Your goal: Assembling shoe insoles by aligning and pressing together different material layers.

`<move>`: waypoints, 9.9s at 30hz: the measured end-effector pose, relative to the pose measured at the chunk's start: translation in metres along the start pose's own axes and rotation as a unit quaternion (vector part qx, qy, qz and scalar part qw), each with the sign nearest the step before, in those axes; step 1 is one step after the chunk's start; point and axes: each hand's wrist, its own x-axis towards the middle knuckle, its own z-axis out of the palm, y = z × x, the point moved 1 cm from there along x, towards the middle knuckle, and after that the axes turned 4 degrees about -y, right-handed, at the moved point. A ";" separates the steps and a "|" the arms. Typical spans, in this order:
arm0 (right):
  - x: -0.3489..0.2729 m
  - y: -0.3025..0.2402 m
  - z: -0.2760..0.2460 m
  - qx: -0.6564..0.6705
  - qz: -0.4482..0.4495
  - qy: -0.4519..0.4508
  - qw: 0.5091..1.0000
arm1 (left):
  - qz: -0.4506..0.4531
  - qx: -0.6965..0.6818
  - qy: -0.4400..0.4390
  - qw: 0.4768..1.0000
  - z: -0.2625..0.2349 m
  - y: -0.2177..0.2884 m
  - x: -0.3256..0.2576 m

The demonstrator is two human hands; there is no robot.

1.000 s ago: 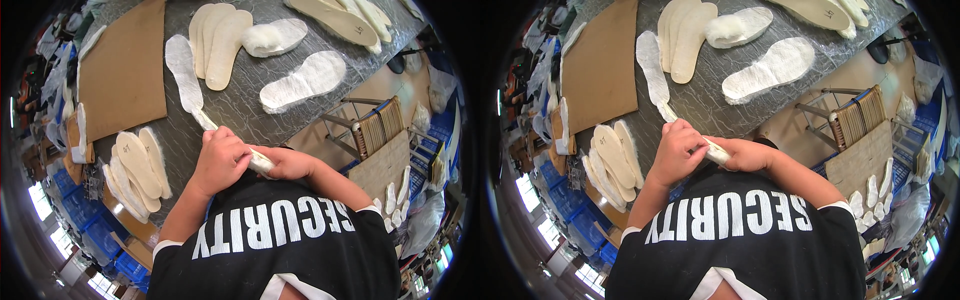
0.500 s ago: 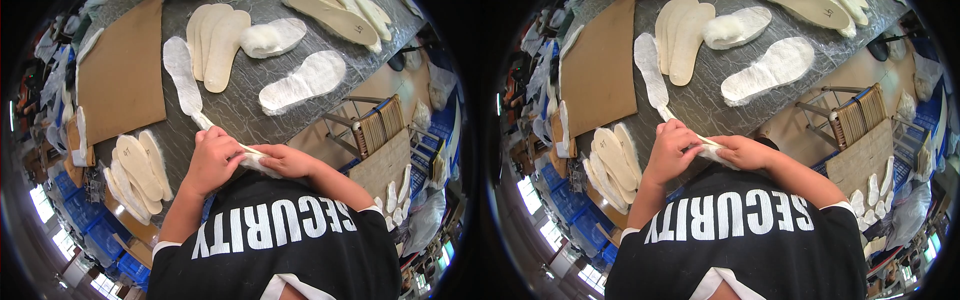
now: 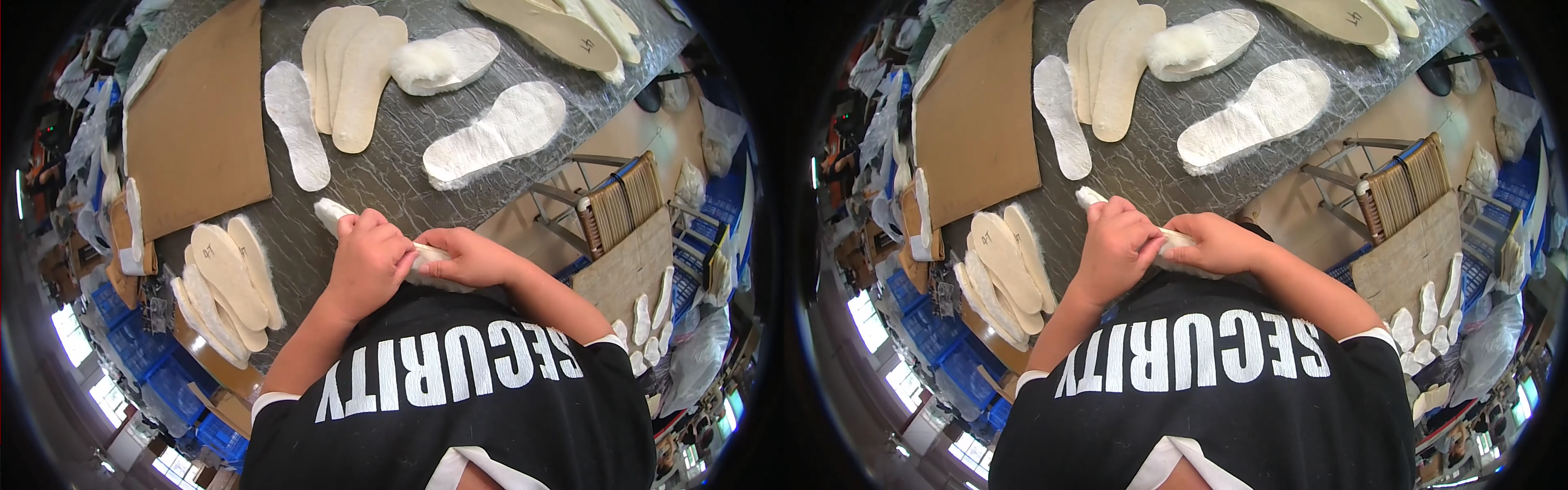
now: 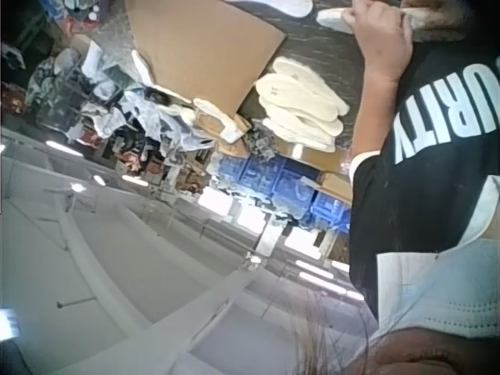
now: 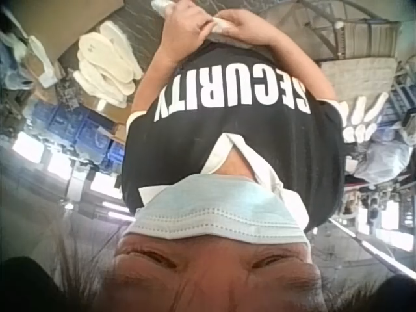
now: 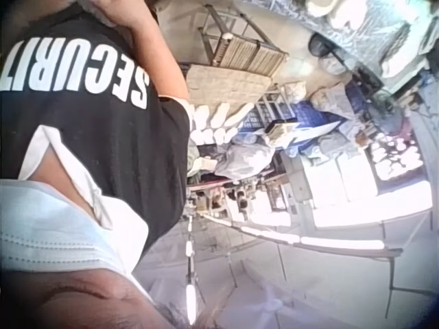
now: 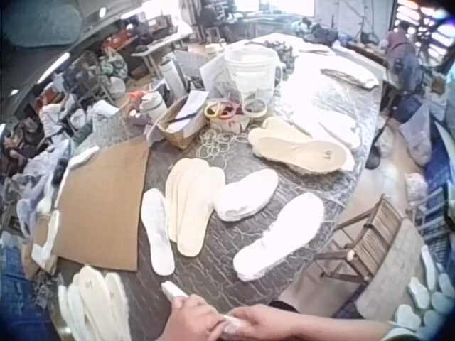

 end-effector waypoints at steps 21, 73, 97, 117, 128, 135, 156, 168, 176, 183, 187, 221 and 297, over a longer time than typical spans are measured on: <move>-0.010 -0.007 0.012 -0.228 -0.010 0.071 0.971 | -0.008 0.031 0.002 0.999 -0.015 -0.001 -0.007; -0.007 -0.012 0.027 -0.424 -0.042 0.087 0.901 | -0.038 -0.031 -0.021 0.999 -0.013 0.005 -0.028; 0.011 0.002 0.027 -0.372 -0.084 0.135 0.915 | -0.035 0.025 -0.044 0.998 -0.001 0.011 -0.021; 0.006 -0.002 0.024 -0.368 -0.096 0.134 0.915 | -0.114 -0.049 -0.044 0.991 -0.015 -0.006 -0.035; 0.017 0.001 0.019 -0.240 -0.093 0.072 0.964 | -0.067 -0.047 -0.064 0.995 -0.008 0.000 -0.025; 0.008 0.001 0.009 -0.189 -0.056 0.129 0.972 | -0.125 -0.190 -0.020 0.974 -0.024 -0.033 -0.042; 0.010 0.014 0.018 -0.229 -0.111 0.239 0.937 | -0.112 0.072 0.073 0.988 0.003 0.007 -0.037; 0.023 0.016 0.003 -0.216 -0.080 0.291 0.928 | -0.159 0.037 0.165 0.973 0.025 0.017 -0.032; 0.029 0.015 0.004 -0.153 -0.105 0.216 0.959 | -0.139 0.072 0.159 0.975 -0.009 -0.009 -0.034; 0.035 0.011 0.007 -0.145 -0.109 0.176 0.968 | -0.179 -0.032 0.129 0.975 -0.014 -0.027 -0.043; 0.035 0.005 0.009 -0.171 -0.122 0.159 0.965 | -0.198 -0.058 0.168 0.964 -0.011 -0.030 -0.047; 0.048 0.004 -0.004 -0.091 -0.077 0.134 0.984 | -0.296 -0.470 0.080 0.828 -0.010 -0.037 -0.039; 0.067 0.044 0.027 0.061 0.007 0.054 0.997 | -0.133 -0.170 0.156 0.964 -0.007 -0.041 -0.057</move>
